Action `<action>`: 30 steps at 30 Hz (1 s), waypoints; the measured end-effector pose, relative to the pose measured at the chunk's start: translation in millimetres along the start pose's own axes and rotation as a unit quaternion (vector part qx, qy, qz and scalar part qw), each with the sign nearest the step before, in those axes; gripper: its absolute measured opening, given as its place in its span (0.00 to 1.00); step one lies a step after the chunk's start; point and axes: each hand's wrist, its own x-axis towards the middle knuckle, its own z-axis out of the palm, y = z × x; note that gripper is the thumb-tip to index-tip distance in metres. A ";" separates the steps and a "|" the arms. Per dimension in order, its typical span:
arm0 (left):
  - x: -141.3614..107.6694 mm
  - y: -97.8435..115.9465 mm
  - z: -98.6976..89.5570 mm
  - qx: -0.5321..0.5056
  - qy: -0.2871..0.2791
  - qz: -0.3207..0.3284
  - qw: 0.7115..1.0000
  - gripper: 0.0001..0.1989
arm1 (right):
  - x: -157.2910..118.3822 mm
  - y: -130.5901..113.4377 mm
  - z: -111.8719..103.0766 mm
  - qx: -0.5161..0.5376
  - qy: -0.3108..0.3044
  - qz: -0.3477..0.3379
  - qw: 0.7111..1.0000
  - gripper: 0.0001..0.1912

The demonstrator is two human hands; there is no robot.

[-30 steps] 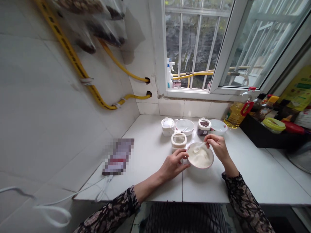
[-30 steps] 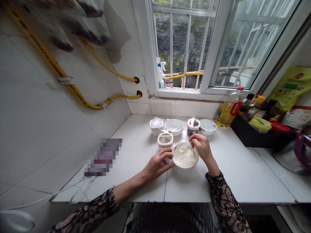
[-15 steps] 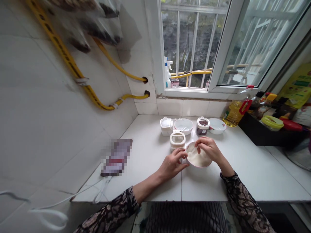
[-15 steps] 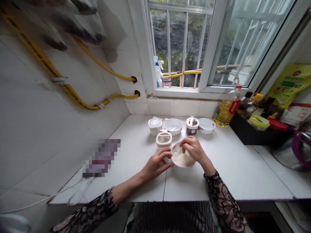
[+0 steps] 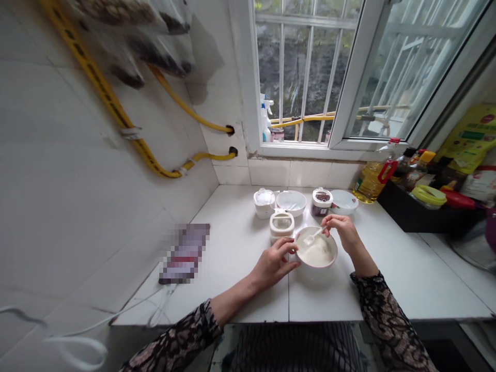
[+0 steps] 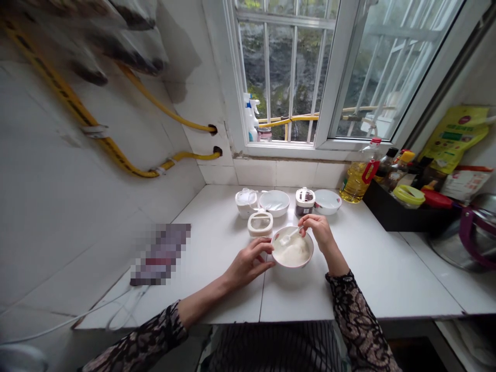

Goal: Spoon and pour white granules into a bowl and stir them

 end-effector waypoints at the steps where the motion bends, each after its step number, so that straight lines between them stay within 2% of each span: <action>1: 0.1 0.1 -0.1 0.000 0.001 0.002 1.000 0.10 | 0.4 0.2 -0.1 0.002 0.002 0.001 1.000 0.07; 12: -0.3 -4.0 1.8 0.019 0.004 0.007 1.000 0.10 | 1.9 5.1 -3.2 0.017 0.003 0.001 1.000 0.07; 21: -0.2 -3.6 1.7 0.019 0.005 0.008 1.000 0.10 | 6.3 4.2 4.5 0.061 0.044 -0.030 0.997 0.06; 26: -0.5 -4.2 2.5 0.018 0.008 0.010 1.000 0.10 | 6.5 1.0 23.2 0.055 0.074 -0.088 0.992 0.06; 30: -0.8 -4.2 2.6 0.021 0.011 0.009 1.000 0.10 | 1.0 -2.6 40.7 -0.033 0.075 -0.180 0.980 0.08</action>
